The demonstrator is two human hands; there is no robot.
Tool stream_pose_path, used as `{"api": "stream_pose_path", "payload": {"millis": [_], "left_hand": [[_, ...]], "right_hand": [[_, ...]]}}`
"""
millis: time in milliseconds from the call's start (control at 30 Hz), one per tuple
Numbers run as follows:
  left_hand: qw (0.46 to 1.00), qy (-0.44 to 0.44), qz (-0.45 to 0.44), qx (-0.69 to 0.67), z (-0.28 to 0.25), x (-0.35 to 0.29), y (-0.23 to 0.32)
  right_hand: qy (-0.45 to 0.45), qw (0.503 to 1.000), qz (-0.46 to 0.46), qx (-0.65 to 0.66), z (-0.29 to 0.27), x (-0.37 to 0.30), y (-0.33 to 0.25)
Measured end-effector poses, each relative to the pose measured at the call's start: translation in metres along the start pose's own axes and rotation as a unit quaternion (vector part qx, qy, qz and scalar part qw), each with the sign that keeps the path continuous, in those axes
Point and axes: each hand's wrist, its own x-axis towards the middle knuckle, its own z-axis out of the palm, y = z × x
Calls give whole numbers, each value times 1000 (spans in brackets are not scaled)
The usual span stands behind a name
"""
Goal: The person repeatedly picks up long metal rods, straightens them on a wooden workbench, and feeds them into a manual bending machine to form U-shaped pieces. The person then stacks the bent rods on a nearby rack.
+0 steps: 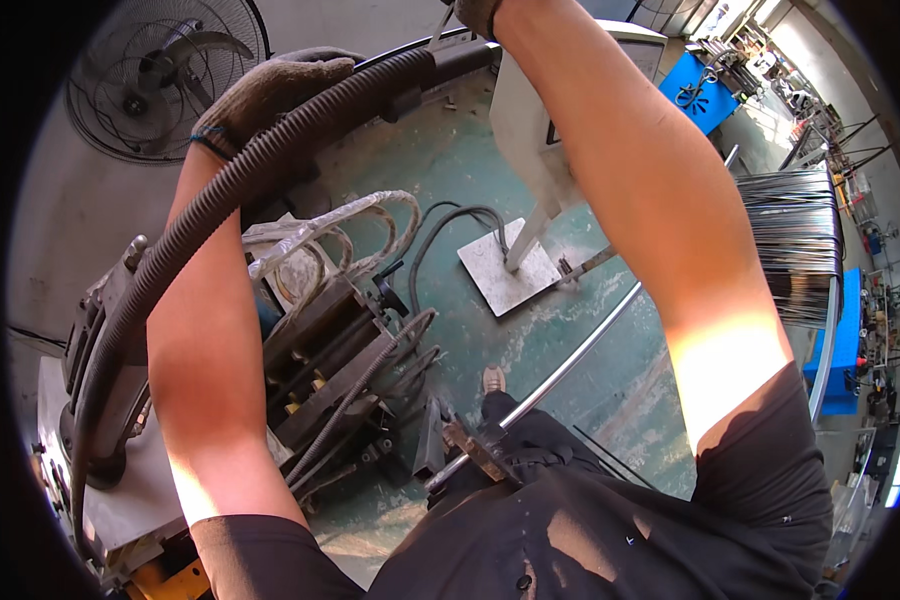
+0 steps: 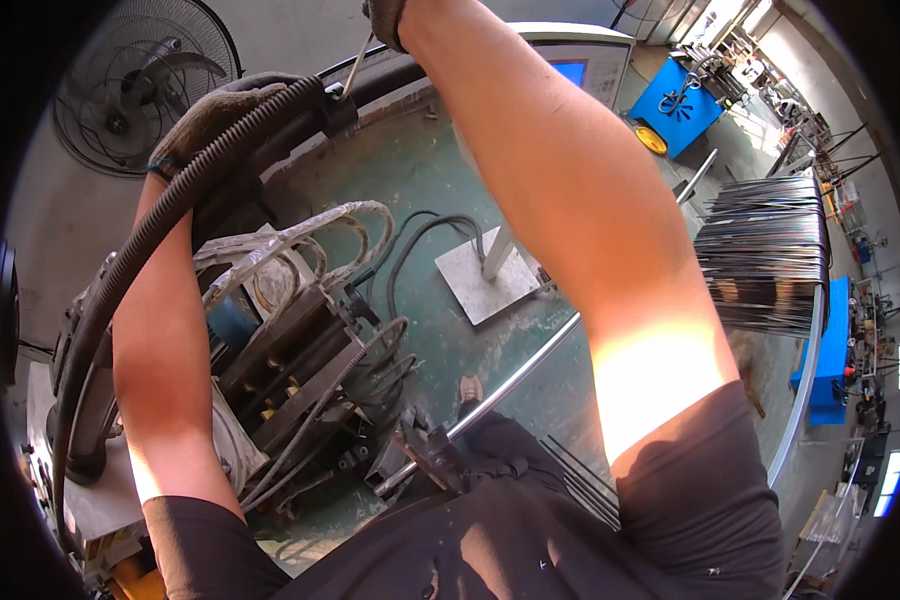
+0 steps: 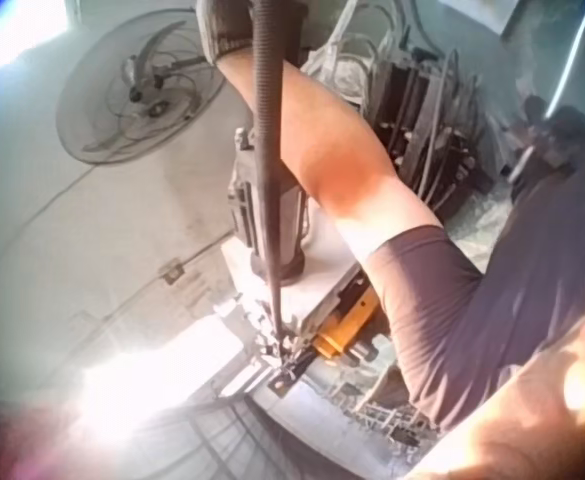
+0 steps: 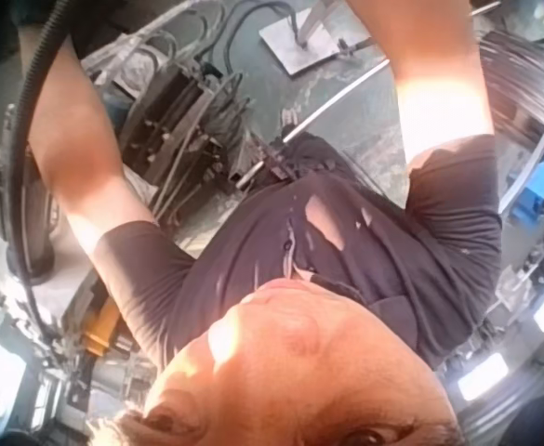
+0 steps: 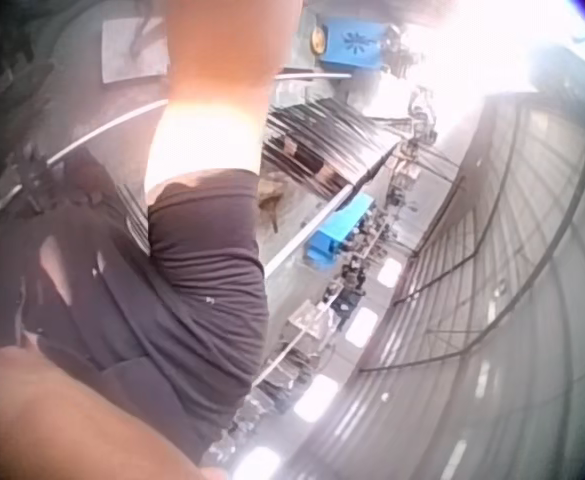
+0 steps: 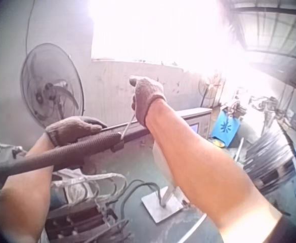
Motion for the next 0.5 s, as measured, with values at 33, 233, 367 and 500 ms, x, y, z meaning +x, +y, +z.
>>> {"api": "stream_pose_path", "payload": {"millis": [33,233,367,500], "left_hand": [[995,-6,-54,-85,-4,4,2],[969,11,-170,-177,-3,14,4],[976,23,-183,-118,-5,15,0],[947,94,-282,-125,-11,6,4]], "right_hand": [[-15,986,-60,-153,-2,5,-4],[-109,583,-196,-781,2,-32,-49],[-29,560,-235,-794,9,-20,-34],[-79,545,-212,-808,20,-28,-58]]}}
